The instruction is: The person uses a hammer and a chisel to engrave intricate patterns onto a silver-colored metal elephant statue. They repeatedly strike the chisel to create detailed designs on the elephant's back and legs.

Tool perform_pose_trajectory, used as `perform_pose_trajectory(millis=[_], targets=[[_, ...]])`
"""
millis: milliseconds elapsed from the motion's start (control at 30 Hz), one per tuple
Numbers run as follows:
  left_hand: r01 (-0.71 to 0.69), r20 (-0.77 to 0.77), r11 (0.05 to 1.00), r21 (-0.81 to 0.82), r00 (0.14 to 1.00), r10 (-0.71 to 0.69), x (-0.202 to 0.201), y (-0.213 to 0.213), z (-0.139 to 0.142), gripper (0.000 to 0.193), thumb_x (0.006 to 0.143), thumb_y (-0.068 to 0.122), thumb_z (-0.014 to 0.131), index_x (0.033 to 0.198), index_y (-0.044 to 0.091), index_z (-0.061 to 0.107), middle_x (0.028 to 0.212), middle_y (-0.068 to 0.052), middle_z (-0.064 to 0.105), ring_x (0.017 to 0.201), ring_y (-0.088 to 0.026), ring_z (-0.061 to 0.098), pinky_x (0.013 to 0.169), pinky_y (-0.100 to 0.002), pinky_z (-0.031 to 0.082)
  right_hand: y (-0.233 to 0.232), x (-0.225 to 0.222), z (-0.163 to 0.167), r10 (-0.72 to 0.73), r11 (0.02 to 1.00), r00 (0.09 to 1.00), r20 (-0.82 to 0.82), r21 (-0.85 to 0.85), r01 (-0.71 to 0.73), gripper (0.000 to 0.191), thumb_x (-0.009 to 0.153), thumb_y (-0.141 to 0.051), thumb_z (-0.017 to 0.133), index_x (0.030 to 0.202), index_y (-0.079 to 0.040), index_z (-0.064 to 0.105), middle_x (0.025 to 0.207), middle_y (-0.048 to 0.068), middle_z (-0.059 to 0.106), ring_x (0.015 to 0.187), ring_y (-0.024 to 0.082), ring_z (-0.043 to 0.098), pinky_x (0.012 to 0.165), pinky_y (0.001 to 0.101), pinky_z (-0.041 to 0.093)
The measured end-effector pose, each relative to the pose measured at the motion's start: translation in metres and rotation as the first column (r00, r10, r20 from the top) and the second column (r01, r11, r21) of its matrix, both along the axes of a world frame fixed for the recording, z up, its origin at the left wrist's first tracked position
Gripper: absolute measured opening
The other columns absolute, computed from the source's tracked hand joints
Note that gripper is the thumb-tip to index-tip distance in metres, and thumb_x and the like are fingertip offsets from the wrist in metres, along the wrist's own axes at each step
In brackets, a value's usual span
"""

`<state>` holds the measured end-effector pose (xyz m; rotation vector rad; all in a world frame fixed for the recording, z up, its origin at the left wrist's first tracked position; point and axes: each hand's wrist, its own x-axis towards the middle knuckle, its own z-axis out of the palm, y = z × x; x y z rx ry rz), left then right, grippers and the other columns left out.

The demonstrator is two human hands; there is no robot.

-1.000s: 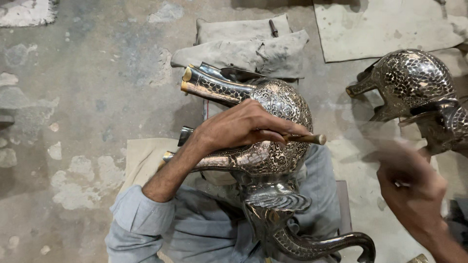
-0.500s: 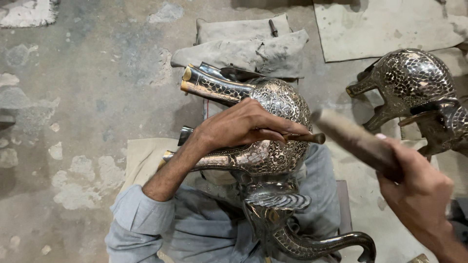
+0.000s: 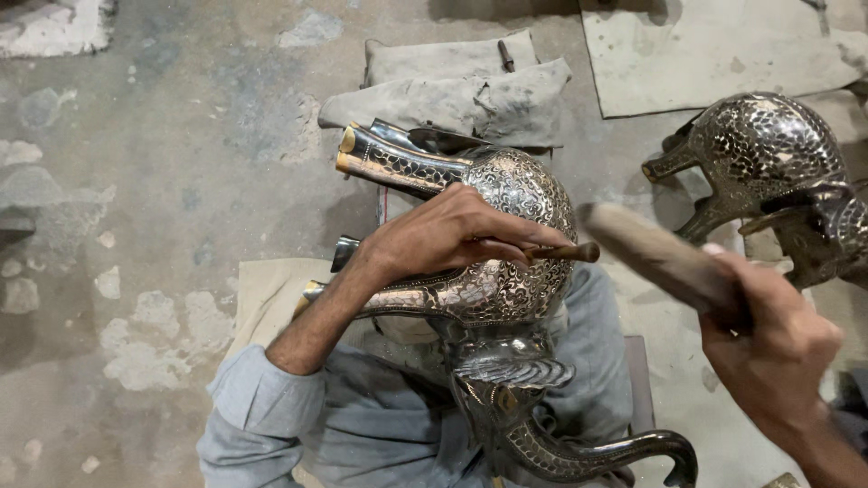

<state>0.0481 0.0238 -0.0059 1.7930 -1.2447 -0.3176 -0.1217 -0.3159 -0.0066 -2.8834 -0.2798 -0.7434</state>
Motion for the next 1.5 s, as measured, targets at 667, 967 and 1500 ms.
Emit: perform_pose_trajectory(millis=[667, 967, 1500], targets=[[-0.121, -0.01, 0.988, -0.091, 0.993, 0.12, -0.009, -0.005, -0.007, 0.041, 0.1, 0.021, 0.065, 0.14, 0.025, 0.06, 0.098, 0.0, 0.082, 0.073, -0.006, 0.078, 0.063, -0.026, 0.067, 0.0, 0.041, 0.028, -0.1, 0.983, 0.926, -0.365, -0.179, 0.036, 0.081, 0.077, -0.017, 0.083, 0.151, -0.023, 0.053, 0.113, 0.014, 0.07, 0.08, 0.025, 0.072, 0.068, 0.0363, 0.063], [-0.123, 0.013, 0.982, -0.144, 0.992, 0.126, -0.011, -0.002, -0.006, 0.044, 0.099, 0.02, 0.066, 0.143, 0.026, 0.059, 0.098, 0.002, 0.081, 0.081, -0.006, 0.078, 0.07, -0.027, 0.066, -0.025, 0.034, 0.019, 0.105, 0.988, 0.99, -0.095, 0.125, -0.092, 0.054, 0.097, -0.003, 0.074, 0.146, -0.012, 0.053, 0.106, 0.014, 0.072, 0.087, 0.018, 0.072, 0.076, 0.0326, 0.062], [-0.11, -0.012, 0.994, 0.024, 0.994, 0.11, -0.005, -0.003, 0.009, 0.046, 0.093, 0.015, 0.072, 0.137, 0.026, 0.064, 0.092, 0.003, 0.082, 0.062, -0.005, 0.073, 0.056, -0.03, 0.056, 0.003, 0.036, -0.001, 0.013, 0.997, 0.999, -0.035, 0.079, -0.01, 0.049, 0.081, 0.004, 0.079, 0.125, -0.004, 0.057, 0.099, 0.017, 0.069, 0.084, 0.025, 0.068, 0.069, 0.0398, 0.06]])
